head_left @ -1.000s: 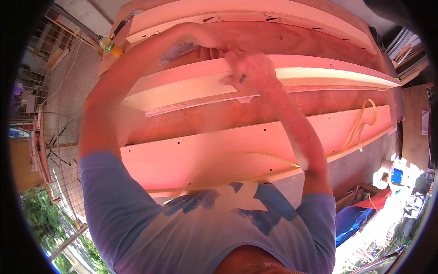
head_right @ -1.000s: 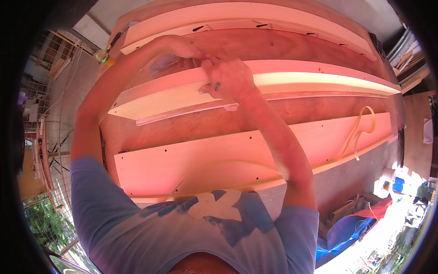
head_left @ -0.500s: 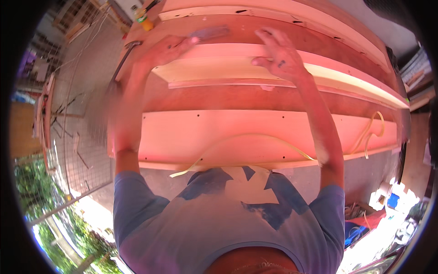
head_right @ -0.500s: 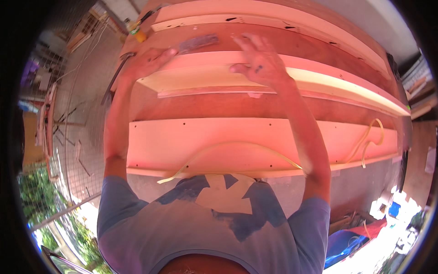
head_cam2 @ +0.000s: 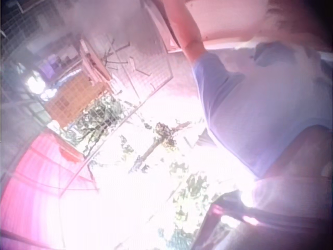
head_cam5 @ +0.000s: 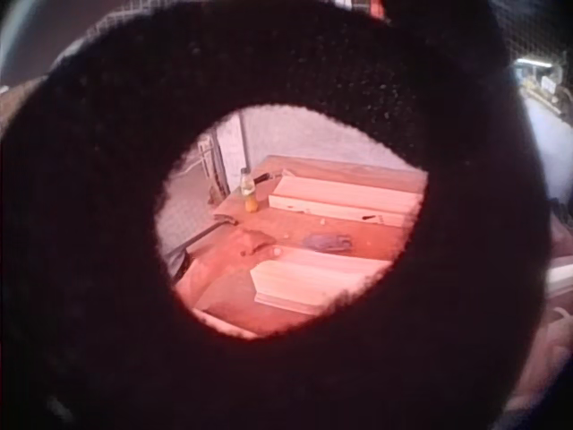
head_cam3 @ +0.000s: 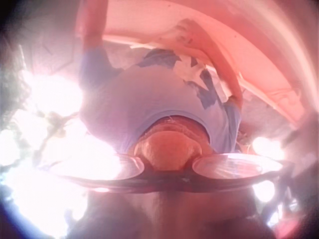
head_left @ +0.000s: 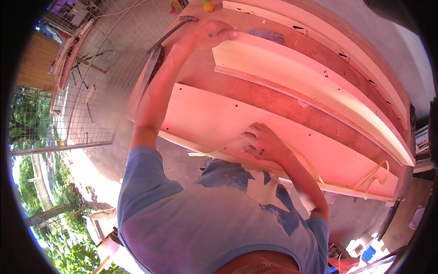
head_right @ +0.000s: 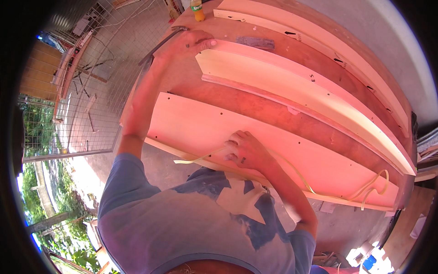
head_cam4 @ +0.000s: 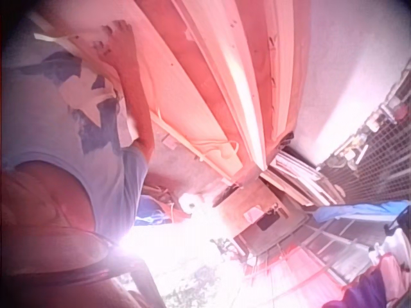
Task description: The person assembles curved wooden parts by hand, aligning them and securing them with a yellow strap. They also handle a plastic bottle and a cloth during the process.
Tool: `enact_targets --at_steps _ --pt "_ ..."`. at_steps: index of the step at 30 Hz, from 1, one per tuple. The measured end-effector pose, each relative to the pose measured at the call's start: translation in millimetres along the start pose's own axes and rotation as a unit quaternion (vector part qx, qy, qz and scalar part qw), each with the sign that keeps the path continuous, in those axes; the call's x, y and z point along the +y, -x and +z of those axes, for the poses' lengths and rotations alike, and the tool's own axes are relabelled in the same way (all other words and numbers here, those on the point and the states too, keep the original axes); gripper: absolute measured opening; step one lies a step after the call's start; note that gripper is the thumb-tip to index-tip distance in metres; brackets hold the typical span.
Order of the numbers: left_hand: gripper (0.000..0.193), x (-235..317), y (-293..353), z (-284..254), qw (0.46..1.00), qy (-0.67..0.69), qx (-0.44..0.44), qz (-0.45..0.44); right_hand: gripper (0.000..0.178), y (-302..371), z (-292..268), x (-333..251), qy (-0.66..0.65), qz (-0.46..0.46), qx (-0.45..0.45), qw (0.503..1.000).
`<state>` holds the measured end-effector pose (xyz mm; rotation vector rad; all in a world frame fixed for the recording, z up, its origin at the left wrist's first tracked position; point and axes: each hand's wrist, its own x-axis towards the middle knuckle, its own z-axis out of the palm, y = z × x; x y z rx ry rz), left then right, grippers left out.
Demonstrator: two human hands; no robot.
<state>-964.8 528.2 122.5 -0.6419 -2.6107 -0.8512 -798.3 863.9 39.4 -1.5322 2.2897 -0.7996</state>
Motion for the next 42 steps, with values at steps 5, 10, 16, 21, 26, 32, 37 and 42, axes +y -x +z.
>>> enact_targets --at_steps 5,10,16,21,26,32,37,42 --pt "0.061 -3 6 16 0.995 -0.004 -0.017 -0.098 0.045 -49 1 30 0.043 0.041 0.129 0.990" --pt "0.061 8 17 24 0.993 -0.002 0.039 -0.116 0.047 -177 26 84 0.211 -0.035 0.123 0.969" --pt "0.052 6 21 22 0.995 0.014 0.050 -0.085 0.053 -180 48 124 0.223 -0.022 0.072 0.972" --pt "0.046 -1 22 22 0.989 0.091 0.022 -0.114 0.068 -84 0 134 0.227 0.043 0.000 0.973" --pt "0.046 0 21 17 0.978 0.157 0.055 -0.127 0.039 -41 -38 104 0.208 0.346 -0.034 0.914" --pt "0.052 7 17 5 0.979 0.098 0.035 -0.173 0.021 -28 -31 59 -0.022 0.109 0.167 0.980" --pt "0.058 11 23 1 0.981 0.026 0.132 -0.139 0.030 -8 5 14 0.007 0.001 0.067 0.998" --pt "0.058 17 27 -13 0.990 0.004 0.096 -0.108 0.051 -2 -3 19 0.134 0.054 0.118 0.983"
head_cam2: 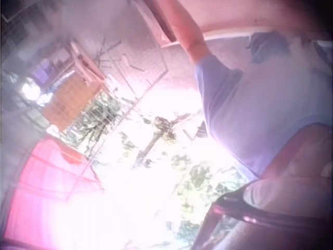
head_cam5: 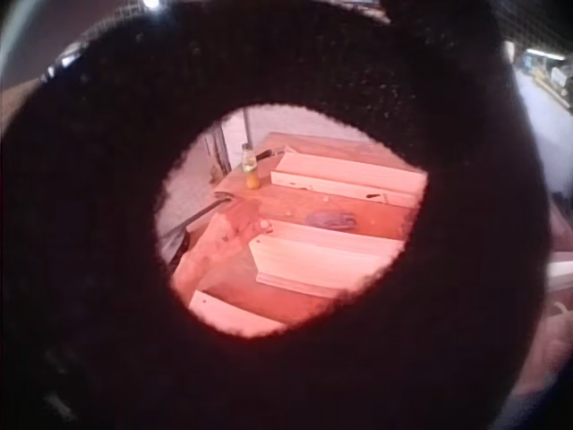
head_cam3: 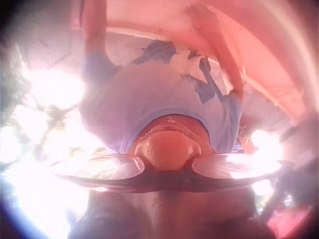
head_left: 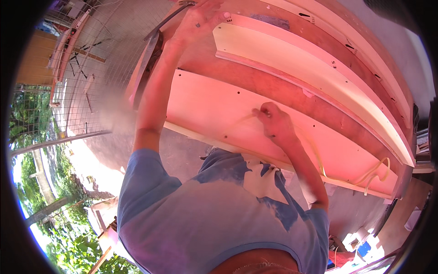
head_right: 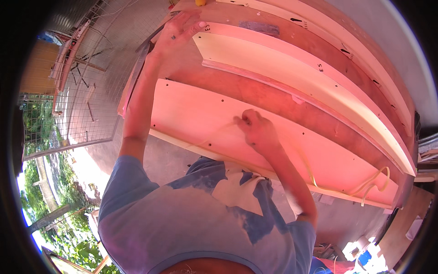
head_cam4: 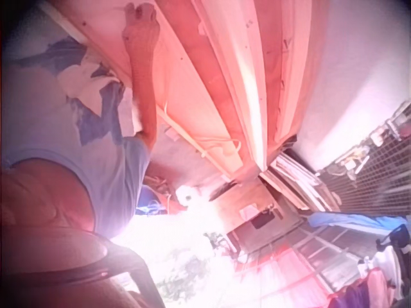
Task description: The person assembles curved wooden parts by hand, aligning them and securing them with a yellow strap. They also handle a plastic bottle and a cloth during the process.
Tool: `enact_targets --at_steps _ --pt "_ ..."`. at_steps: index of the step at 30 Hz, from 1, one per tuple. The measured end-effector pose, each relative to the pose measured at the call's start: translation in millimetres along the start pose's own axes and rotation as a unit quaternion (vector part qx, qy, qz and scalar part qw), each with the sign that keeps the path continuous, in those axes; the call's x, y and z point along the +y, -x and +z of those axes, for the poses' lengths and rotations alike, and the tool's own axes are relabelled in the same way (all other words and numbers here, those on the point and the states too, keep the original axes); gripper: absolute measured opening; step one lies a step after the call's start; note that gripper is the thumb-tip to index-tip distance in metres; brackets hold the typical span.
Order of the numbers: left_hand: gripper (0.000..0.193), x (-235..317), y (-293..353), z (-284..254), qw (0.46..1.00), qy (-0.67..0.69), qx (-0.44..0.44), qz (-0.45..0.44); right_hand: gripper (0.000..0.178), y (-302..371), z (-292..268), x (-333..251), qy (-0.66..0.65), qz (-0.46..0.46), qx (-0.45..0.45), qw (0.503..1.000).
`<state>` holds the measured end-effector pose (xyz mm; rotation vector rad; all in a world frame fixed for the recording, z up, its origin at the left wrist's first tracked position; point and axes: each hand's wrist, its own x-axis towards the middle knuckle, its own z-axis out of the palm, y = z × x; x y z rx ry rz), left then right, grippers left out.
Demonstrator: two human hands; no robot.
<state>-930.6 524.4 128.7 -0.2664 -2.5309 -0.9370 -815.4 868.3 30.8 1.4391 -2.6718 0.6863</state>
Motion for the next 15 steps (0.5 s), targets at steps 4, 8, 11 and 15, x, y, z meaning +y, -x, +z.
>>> enact_targets --at_steps 4,8,11,15 --pt "0.039 10 13 -8 0.992 0.044 0.115 0.010 0.060 4 -34 15 0.094 0.021 0.183 0.978" --pt "0.025 15 61 -12 0.977 0.210 -0.001 -0.036 0.061 5 -60 15 0.146 0.016 0.291 0.945" --pt "0.028 22 100 1 0.950 0.293 -0.084 -0.066 0.058 5 -69 10 0.134 0.038 0.319 0.938" --pt "0.024 51 140 27 0.844 0.461 -0.158 -0.223 0.053 1 -70 11 0.133 0.048 0.321 0.937"
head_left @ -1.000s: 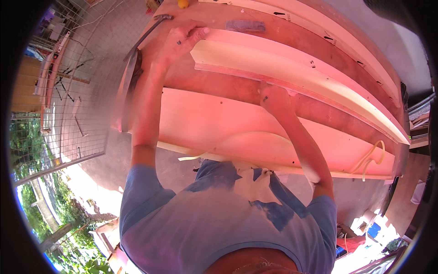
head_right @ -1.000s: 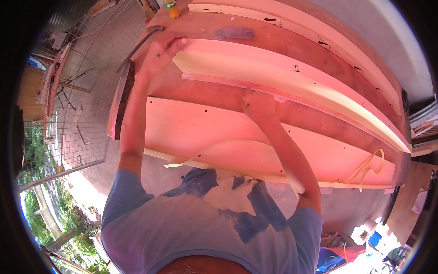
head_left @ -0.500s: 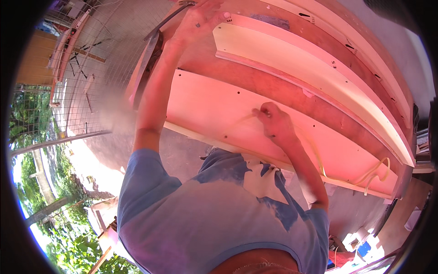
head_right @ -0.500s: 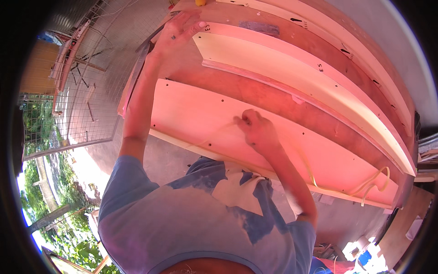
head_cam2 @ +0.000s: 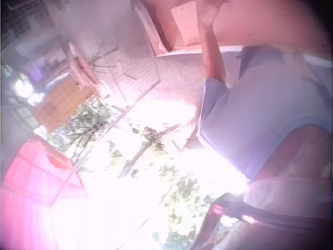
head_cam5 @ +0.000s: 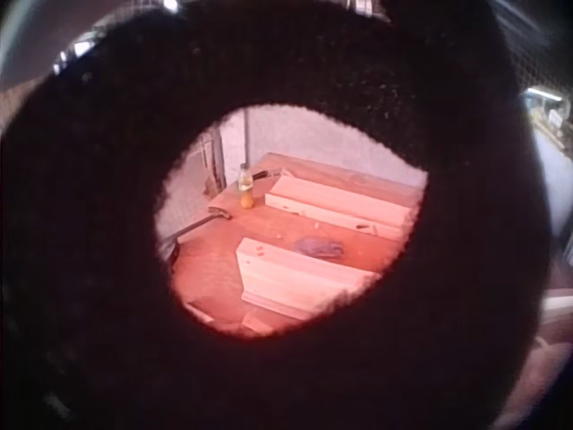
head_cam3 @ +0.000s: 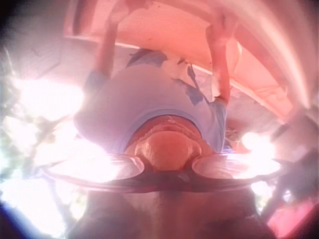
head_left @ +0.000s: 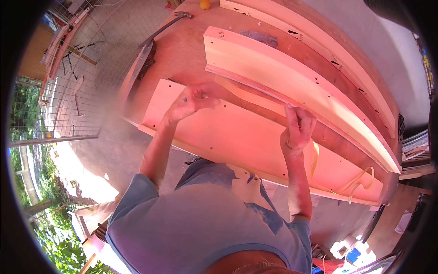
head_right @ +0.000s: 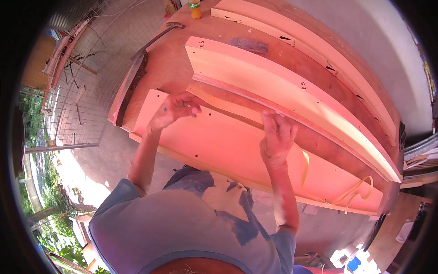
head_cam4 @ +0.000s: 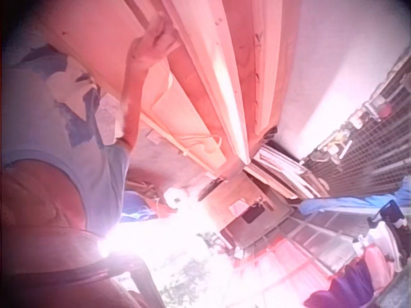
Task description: The person assembles curved wooden parts by hand, aligning them and securing them with a yellow strap. They also handle a plastic bottle and a cloth during the process.
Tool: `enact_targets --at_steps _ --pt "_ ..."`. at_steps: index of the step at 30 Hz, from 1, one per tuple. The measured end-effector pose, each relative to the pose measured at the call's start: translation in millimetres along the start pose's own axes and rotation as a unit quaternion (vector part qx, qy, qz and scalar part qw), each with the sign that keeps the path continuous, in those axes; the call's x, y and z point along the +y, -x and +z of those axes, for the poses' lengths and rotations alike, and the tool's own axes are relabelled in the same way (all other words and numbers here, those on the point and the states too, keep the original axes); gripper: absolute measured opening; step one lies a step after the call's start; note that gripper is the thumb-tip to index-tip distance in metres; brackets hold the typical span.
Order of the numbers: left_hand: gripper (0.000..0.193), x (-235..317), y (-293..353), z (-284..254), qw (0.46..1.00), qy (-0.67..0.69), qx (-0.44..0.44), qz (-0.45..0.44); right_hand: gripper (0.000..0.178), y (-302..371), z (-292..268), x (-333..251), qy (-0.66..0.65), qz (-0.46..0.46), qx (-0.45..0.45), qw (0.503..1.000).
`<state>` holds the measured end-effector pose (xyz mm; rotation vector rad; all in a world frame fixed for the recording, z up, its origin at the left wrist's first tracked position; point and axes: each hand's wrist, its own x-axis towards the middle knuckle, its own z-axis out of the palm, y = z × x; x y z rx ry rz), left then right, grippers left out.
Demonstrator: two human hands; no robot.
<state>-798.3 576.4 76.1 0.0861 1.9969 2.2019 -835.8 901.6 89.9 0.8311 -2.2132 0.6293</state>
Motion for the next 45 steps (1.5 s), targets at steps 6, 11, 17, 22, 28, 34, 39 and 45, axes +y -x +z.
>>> enact_targets --at_steps 6,11,17,22,28,34,39,45 --pt "0.031 -15 -10 42 0.958 0.246 0.120 0.083 0.032 -14 7 -8 -0.267 0.235 -0.225 0.907" --pt "0.030 -5 -19 30 0.941 0.267 0.192 0.083 0.026 -25 -1 -4 -0.319 0.409 -0.411 0.750" --pt "0.037 12 -14 33 0.969 0.148 0.189 0.067 0.030 -25 8 -1 -0.298 0.369 -0.458 0.752" --pt "0.031 29 -13 38 0.979 0.124 0.157 0.036 0.042 -43 21 -18 -0.244 0.101 -0.237 0.935" --pt "0.021 38 -11 55 0.982 0.052 0.123 0.134 0.029 -68 24 -45 -0.347 0.229 -0.298 0.859" --pt "0.012 29 -20 70 0.931 -0.141 0.154 0.300 0.024 -71 31 -58 -0.338 0.331 -0.218 0.854" --pt "0.010 28 -35 48 0.977 0.084 0.175 0.090 0.035 -66 16 -24 -0.571 0.302 -0.335 0.686" --pt "0.016 13 -29 38 0.974 0.146 0.121 0.124 0.044 -68 6 13 -0.451 0.358 -0.509 0.640"
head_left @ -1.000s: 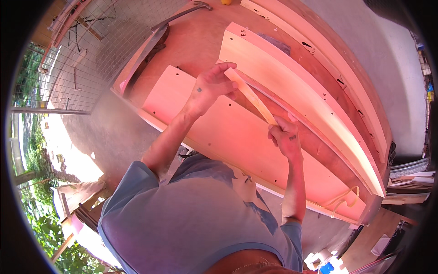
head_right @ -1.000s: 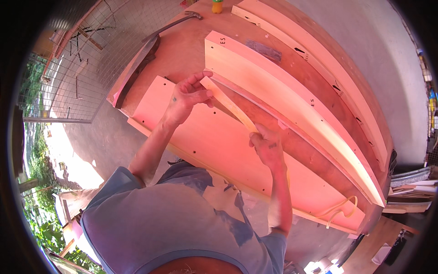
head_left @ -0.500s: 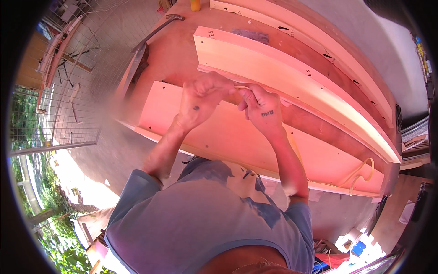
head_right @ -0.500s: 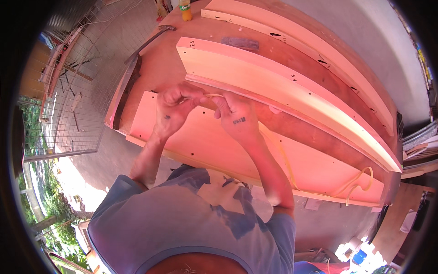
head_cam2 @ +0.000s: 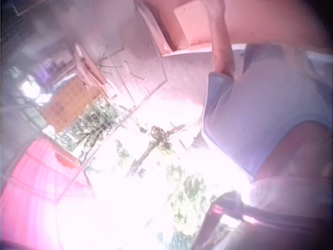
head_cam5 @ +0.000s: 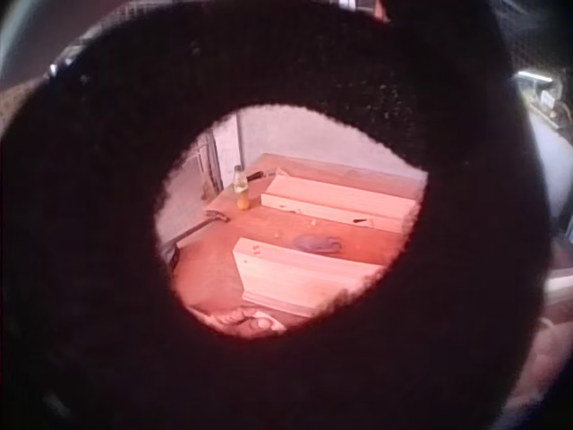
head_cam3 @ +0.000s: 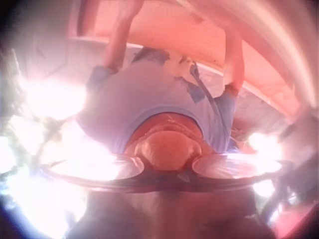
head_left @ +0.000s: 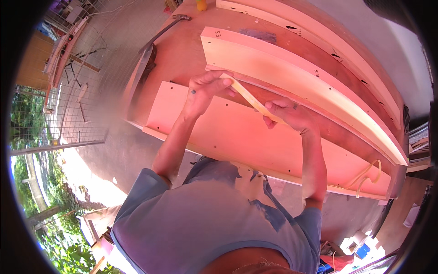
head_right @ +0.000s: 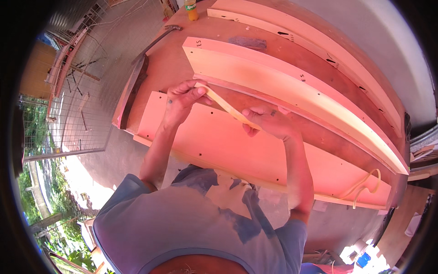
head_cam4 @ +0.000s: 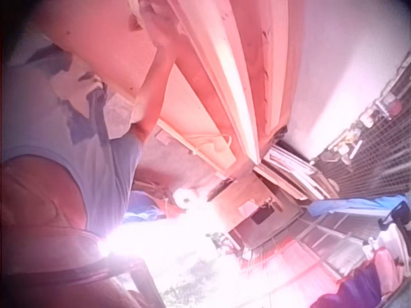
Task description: The person assembles curved wooden parts by hand, aligning them and securing them with a yellow strap. They also handle a plastic bottle and a cloth during the process.
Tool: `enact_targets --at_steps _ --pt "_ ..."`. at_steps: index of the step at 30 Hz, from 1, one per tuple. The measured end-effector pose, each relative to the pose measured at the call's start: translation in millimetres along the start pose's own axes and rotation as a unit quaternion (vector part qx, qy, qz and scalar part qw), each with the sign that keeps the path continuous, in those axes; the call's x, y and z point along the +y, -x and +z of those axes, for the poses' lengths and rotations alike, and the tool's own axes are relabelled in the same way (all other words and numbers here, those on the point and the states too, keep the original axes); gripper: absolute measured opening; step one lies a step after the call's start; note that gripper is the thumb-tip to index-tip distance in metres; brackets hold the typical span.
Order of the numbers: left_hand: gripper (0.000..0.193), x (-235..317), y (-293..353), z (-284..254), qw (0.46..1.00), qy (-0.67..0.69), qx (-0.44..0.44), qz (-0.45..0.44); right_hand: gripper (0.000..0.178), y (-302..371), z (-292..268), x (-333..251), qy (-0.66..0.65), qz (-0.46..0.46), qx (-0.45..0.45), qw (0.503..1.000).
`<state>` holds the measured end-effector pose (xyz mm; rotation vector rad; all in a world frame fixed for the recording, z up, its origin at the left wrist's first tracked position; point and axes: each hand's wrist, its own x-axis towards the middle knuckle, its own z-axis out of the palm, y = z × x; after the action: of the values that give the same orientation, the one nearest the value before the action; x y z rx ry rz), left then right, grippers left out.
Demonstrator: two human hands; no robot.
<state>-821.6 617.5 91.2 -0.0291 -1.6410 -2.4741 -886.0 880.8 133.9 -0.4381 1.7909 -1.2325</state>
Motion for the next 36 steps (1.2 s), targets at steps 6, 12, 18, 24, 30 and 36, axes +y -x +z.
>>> enact_targets --at_steps 6,12,18,24,30,36 --pt "0.011 -25 -7 -17 0.987 0.053 0.107 -0.103 0.045 -14 -5 -7 -0.053 0.080 -0.042 0.994" --pt "0.025 -55 -12 -95 0.980 0.038 0.178 0.075 0.049 -3 -27 11 0.088 0.065 -0.135 0.985" --pt "0.032 -56 -39 -242 0.834 -0.493 0.165 0.183 0.029 67 -51 72 0.083 0.059 -0.077 0.992" --pt "0.039 -58 -66 -267 0.795 -0.546 0.119 0.235 0.026 111 -53 115 0.068 0.012 0.057 0.996" --pt "0.040 -22 -86 -194 0.754 -0.576 0.050 0.311 0.025 98 -32 132 0.033 0.033 0.116 0.992" --pt "0.036 31 -29 -93 0.743 -0.601 0.079 0.283 0.022 136 -42 153 0.078 -0.181 0.498 0.845"
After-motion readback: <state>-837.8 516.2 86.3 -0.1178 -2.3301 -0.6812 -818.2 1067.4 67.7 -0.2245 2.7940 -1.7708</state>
